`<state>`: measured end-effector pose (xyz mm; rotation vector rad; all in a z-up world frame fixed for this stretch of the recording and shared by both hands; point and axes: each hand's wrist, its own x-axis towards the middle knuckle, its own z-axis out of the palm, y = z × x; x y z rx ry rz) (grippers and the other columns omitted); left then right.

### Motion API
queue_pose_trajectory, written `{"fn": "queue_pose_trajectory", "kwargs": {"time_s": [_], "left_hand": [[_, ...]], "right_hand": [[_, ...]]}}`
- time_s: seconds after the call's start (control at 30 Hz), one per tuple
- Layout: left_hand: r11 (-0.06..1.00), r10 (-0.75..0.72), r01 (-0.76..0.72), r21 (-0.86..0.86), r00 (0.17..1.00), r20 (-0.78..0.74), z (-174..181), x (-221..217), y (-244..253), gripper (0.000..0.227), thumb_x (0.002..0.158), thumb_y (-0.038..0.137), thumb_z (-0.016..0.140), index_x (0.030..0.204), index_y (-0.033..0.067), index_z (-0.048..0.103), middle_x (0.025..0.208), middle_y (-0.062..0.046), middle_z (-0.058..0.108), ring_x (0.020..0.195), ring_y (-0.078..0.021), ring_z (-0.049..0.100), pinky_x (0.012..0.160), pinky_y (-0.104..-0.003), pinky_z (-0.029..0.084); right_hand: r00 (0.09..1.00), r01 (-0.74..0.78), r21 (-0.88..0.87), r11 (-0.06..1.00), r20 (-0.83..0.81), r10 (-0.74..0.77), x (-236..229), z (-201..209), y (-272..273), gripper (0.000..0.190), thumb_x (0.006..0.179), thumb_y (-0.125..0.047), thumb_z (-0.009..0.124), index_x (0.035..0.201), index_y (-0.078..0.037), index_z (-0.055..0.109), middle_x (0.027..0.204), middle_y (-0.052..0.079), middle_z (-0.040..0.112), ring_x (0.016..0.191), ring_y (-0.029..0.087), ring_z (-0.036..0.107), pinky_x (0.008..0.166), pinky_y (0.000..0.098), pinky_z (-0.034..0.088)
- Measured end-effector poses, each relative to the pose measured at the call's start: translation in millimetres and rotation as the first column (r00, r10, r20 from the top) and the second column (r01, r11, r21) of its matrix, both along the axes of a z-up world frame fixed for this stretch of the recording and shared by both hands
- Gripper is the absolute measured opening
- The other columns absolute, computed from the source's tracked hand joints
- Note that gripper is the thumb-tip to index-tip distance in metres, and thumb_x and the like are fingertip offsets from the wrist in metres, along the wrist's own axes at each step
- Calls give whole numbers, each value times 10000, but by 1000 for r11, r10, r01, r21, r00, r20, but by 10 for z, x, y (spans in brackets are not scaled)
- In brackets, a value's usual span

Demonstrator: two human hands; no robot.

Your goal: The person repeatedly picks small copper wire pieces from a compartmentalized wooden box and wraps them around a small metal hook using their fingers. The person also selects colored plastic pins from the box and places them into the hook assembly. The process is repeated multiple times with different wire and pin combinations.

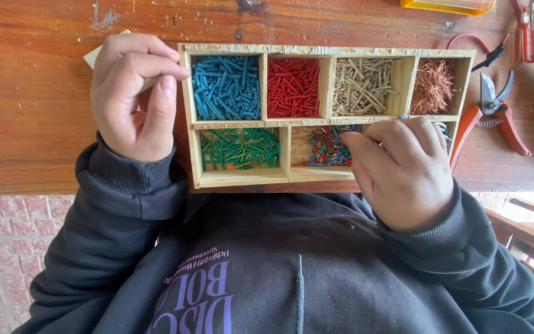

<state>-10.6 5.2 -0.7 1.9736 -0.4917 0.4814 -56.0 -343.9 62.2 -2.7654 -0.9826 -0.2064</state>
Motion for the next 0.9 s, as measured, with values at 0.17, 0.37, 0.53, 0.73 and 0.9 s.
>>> {"fn": "queue_pose_trajectory", "kwargs": {"time_s": [0.17,0.37,0.53,0.73,0.9], "left_hand": [[1000,4,-4,14,1000,-5,3,0,1,270,1176,60,509,1082,-100,706,1144,-294,626,1094,-383,619,980,-472,533],[1000,1,-1,6,1000,-23,0,5,-5,266,1181,53,515,1087,-102,709,1167,-290,613,1086,-369,622,956,-449,539],[1000,-20,20,-7,999,-29,3,13,-24,266,1186,49,513,1084,-106,703,1170,-287,603,1093,-374,627,970,-456,552],[1000,-4,4,9,1000,-9,-28,12,-8,261,1186,51,516,1087,-100,704,1160,-285,614,1089,-370,626,972,-458,548],[999,-1,0,36,1000,6,14,-32,-18,267,1197,52,501,1100,-100,698,1175,-290,596,1091,-376,625,890,-429,553]], "right_hand": [[999,-1,1,1000,34,1,1,32,-40,151,1111,-20,750,1092,-138,843,1024,7,697,924,298,585,900,431,466],[999,39,128,991,2,-40,-98,-56,-358,95,1103,-58,850,1138,-131,899,995,13,665,948,291,619,1004,456,417],[996,90,237,967,0,-92,-221,-147,-414,57,1089,-61,818,1085,-54,875,950,70,670,917,312,633,1007,501,428],[978,190,345,919,-152,-145,-335,-179,-409,83,1089,-57,726,1062,13,762,915,106,677,837,291,592,951,497,421],[512,732,418,539,-859,-29,-516,-185,-715,201,1063,-67,641,1235,37,639,1002,98,698,870,158,738,843,218,563]]}}
